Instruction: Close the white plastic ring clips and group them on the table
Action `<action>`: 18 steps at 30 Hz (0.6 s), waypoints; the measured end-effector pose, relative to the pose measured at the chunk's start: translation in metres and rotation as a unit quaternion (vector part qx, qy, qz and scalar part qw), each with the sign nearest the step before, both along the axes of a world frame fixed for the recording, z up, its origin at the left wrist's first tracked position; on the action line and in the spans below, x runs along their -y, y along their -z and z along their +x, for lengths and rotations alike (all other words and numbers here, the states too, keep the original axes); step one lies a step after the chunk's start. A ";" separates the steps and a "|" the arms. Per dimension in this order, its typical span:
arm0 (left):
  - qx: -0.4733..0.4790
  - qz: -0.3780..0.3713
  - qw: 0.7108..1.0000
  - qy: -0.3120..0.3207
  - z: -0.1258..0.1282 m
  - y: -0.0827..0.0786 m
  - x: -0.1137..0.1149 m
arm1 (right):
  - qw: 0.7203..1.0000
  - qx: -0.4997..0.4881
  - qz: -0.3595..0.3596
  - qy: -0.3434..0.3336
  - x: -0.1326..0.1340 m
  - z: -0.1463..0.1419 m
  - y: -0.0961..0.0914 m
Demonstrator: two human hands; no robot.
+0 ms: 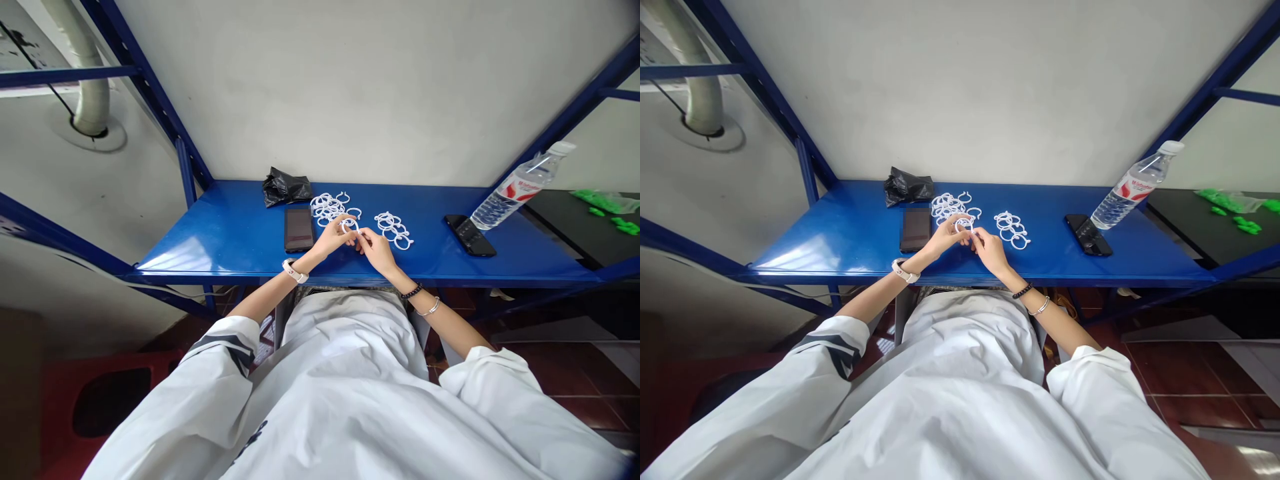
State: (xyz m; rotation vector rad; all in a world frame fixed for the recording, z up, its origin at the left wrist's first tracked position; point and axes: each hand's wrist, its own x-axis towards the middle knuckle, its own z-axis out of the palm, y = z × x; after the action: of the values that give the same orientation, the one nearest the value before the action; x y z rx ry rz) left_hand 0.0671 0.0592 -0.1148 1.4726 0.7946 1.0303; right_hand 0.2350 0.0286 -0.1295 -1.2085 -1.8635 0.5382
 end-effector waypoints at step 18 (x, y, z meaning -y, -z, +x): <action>0.005 0.036 0.999 0.027 -0.001 -0.006 0.007 | 1.000 0.020 0.005 0.009 0.007 -0.001 -0.009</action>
State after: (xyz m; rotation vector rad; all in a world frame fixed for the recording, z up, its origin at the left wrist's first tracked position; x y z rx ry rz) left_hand 0.0662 0.0518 -0.1084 1.5402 0.7119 1.0339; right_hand 0.2337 0.0214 -0.1207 -1.2370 -1.8848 0.4976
